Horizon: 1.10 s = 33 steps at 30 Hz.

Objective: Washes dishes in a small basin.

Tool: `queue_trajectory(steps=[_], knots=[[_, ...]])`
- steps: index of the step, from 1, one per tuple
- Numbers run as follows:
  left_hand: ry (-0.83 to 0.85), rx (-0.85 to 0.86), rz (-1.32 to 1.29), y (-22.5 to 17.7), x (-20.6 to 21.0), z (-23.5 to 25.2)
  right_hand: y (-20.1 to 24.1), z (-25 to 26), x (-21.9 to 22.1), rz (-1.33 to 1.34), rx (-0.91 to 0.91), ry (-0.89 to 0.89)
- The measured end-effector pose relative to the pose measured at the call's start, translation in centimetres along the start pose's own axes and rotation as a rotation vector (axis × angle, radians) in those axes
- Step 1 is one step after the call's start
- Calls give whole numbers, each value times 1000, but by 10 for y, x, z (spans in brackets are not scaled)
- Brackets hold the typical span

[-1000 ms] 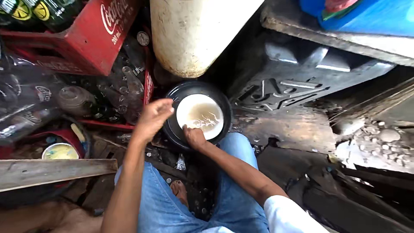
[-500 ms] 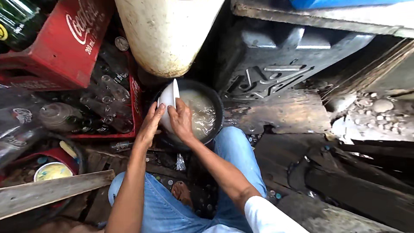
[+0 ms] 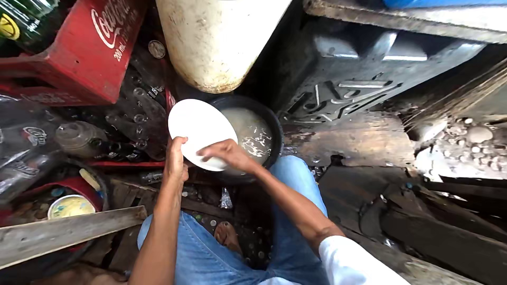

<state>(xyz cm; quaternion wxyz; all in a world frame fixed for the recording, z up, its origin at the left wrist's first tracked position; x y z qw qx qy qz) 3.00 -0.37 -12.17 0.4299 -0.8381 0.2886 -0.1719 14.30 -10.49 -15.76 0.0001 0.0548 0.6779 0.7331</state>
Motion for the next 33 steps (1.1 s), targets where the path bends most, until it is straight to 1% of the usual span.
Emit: queue_trajectory(steps=[1, 2, 3, 4, 5, 6, 7, 9, 11, 12, 14, 17, 19, 20, 22, 24, 28, 31, 33], knots=[[-33, -26, -78, -4, -1, 1, -8, -1, -22, -31, 56, -145], [-46, -49, -155, -6, -1, 2, -19, -2, -46, -154, 140, -297], [-35, -58, -207, -8, -1, 1, -29, -3, -69, -313, 267, -414], [-11, -52, -231, -10, -1, 0, -36, -3, -88, -444, 410, -467], [9, -37, -219, -11, 0, -2, -43, -2, -102, -544, 541, -465], [20, -17, -190, -13, 0, -4, -50, 0, -112, -614, 661, -425], [12, 3, -157, -14, -1, -7, -59, 1, -117, -654, 744, -383], [8, 40, -128, -18, -5, -15, -80, 2, -120, -723, 871, -283], [20, 81, -170, -21, -10, -20, -103, 3, -119, -798, 959, -199], [24, 98, -211, -22, -11, -22, -116, 4, -119, -843, 958, -184], [22, 117, -286, -23, -11, -24, -132, 10, -116, -935, 872, -164], [45, 135, -337, -23, -11, -26, -122, 18, -94, -1082, 738, -79], [50, 138, -340, -24, -9, -25, -114, 23, -88, -1172, 708, 26], [49, 131, -334, -24, -9, -24, -114, 24, -89, -1200, 702, 75], [53, 116, -310, -23, -10, -24, -123, 22, -101, -1217, 640, 78], [58, 107, -293, -22, -10, -23, -133, 19, -115, -1266, 635, 81], [55, 95, -276, -21, -9, -20, -136, 18, -127, -1359, 727, 153], [55, 94, -246, -20, -10, -18, -133, 14, -133, -1294, 725, 207], [52, 92, -231, -21, -10, -19, -131, 9, -140, -1222, 677, 174]])
Point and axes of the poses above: each hand's wrist, its own z-axis towards the middle knuckle, its own x-axis out of the palm, y = z × x, the point moved 4 cm from there along z, towards the middle knuckle, and after that the axes turned 13 degrees about y, right-handed, at the moved point
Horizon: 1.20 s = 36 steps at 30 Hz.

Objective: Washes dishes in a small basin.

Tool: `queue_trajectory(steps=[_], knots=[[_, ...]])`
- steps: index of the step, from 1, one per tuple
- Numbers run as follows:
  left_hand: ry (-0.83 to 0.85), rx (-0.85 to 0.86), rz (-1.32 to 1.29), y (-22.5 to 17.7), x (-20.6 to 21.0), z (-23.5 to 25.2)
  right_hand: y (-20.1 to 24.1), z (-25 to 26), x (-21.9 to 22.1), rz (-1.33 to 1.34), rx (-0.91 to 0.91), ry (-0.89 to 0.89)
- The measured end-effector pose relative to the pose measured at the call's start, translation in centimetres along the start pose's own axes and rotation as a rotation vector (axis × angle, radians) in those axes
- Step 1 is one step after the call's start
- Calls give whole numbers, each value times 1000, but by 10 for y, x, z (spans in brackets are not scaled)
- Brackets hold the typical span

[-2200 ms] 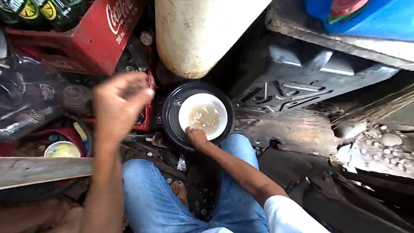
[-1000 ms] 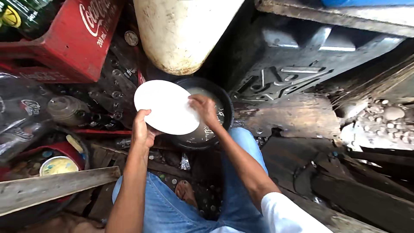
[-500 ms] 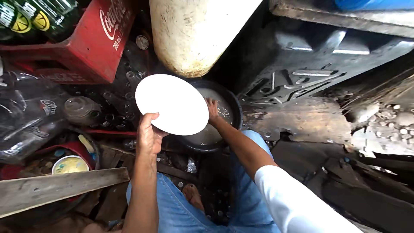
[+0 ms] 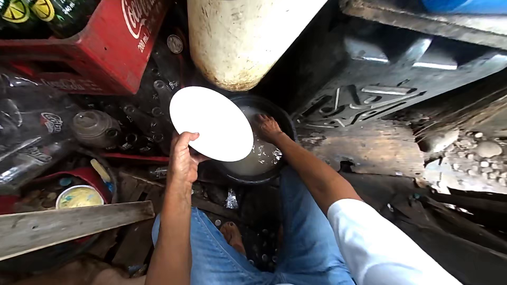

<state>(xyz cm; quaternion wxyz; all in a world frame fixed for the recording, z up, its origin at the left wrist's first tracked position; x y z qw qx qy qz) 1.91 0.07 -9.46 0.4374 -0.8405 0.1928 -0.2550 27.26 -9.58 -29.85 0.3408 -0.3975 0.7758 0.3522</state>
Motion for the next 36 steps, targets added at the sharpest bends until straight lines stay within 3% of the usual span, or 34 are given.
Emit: queue_trajectory(steps=[3, 11, 16, 22, 26, 28, 30, 33, 36], knots=[[-2, 4, -4, -2, 1, 0, -4, -6, -4, 7, 39, 19], [-35, 15, -28, -7, -1, 5, 2, -33, 0, -68, 209, 363], [-28, 36, -3, -6, -5, 9, 13, -58, -39, 140, 172, 218], [-40, 28, -18, -6, -5, 11, -3, -77, -77, 596, -34, -241], [-48, 31, -36, -6, -7, 11, -10, -63, -61, 1280, -112, -386], [-50, 30, -32, -6, -8, 12, 0, -54, -48, 1561, -11, -383], [-57, 26, -34, -7, -7, 12, 8, -43, -29, 1465, 220, -289], [-61, 26, -48, -7, -8, 11, 25, -39, -7, 931, 485, -5], [-58, 19, -47, -6, -9, 12, 47, -41, 3, 531, 433, 245]])
Point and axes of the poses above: each hand's wrist, its own z-axis towards the middle knuckle, its own x-axis out of the palm, y = z × x, the point moved 4 cm from there along z, towards the middle knuckle, and after that the axes turned 13 degrees about y, right-handed, at the moved point
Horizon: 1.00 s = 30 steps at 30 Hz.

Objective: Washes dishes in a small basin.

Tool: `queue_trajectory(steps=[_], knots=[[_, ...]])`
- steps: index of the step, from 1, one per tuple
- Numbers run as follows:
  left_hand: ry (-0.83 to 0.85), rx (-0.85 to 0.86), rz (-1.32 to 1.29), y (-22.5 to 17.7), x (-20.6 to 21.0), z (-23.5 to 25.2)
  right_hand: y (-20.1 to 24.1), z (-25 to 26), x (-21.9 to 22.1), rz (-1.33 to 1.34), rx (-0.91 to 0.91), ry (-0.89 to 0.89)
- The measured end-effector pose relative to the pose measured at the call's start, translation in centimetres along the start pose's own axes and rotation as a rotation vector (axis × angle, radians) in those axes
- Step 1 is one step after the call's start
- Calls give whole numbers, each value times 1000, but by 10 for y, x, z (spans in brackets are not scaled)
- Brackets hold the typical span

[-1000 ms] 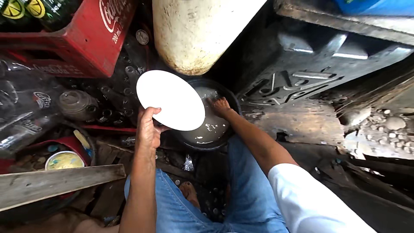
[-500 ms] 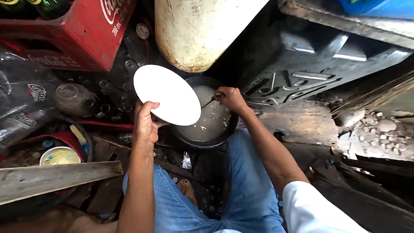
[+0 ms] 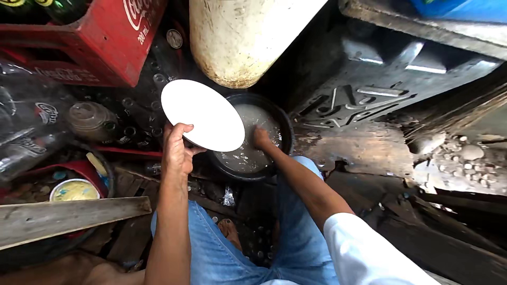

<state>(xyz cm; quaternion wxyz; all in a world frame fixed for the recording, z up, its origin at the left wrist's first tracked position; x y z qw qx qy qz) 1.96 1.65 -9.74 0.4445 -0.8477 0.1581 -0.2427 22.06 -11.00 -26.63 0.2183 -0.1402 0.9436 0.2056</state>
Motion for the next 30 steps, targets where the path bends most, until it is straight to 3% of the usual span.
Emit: queue_trajectory(steps=[3, 10, 17, 19, 21, 24, 30], knots=[[-3, -1, 3, 1, -1, 1, -2, 2, -10, 41, -67, -97], [20, 13, 54, 2, 1, 2, -3, -14, -38, 65, 48, -176], [8, -4, 68, 2, 6, -2, 15, -30, -41, -45, -90, -211], [-12, -1, 70, 1, 6, -4, 14, -36, -46, 143, -135, -210], [-43, 3, 67, 0, 6, -5, 8, -36, -47, 490, -220, -224], [-91, -1, 81, 1, 7, -2, 5, -39, -44, 850, -265, -87], [-1, 7, 201, 16, 13, 12, -20, -15, -24, 744, -122, -74]])
Point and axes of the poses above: each hand's wrist, its own z-axis towards the middle knuckle, its own x-axis out of the palm, y = z × x, the point moved 4 cm from there along z, towards the middle knuckle, and after that the axes turned 13 degrees about y, right-handed, at the moved point
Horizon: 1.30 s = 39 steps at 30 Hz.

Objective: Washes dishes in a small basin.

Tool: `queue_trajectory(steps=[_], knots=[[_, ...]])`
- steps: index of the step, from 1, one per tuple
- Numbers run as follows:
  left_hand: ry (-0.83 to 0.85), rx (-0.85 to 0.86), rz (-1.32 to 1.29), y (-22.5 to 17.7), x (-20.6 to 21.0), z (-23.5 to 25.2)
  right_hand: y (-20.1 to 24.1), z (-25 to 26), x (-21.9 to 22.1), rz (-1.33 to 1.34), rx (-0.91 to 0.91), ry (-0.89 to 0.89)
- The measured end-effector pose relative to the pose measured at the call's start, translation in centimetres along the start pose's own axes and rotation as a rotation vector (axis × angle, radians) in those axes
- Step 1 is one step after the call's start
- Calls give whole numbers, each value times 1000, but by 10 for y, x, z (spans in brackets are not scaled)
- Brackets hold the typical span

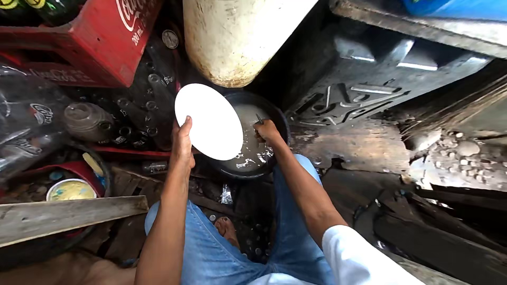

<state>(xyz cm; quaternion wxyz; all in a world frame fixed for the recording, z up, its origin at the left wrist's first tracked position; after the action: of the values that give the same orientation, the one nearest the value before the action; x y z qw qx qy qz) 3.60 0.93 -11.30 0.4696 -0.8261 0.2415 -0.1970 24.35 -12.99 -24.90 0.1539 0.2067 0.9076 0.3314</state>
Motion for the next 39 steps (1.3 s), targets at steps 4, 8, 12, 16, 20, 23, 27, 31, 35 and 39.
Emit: queue_trajectory(steps=[4, 8, 12, 16, 20, 23, 27, 31, 35, 39], knots=[[15, -56, 55, 18, 11, 11, -1, 3, -1, 96, -7, -47], [20, -134, 59, 32, 20, 19, -2, 2, -5, 51, -62, -102], [47, -161, 73, 46, 30, 28, 0, -1, -5, 50, 5, -145], [4, -250, -9, 66, 37, 36, 6, -2, -6, 4, -32, -105], [6, -354, -137, 90, 40, 48, 5, 2, -9, -127, -31, -128], [28, -388, -155, 94, 46, 51, 7, 0, -8, -322, 24, -116], [57, -343, -7, 92, 47, 59, 7, -4, -6, -326, 91, -53], [56, -199, 204, 70, 42, 56, 8, -5, -2, -440, 172, -58], [39, -152, 164, 69, 39, 56, 5, 6, 10, -404, 84, 38], [22, -227, 27, 91, 35, 64, 1, 13, 11, -348, 21, 45]])
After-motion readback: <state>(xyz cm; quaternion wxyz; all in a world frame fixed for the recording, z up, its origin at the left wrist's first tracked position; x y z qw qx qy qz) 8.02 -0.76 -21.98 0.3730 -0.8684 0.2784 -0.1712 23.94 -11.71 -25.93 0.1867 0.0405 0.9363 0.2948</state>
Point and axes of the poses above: each hand's wrist, its own z-axis towards the middle knuckle, its own x-axis out of the palm, y = z × x, the point moved 4 cm from there along z, towards the middle knuckle, and after that the axes turned 13 degrees about y, right-handed, at the moved point
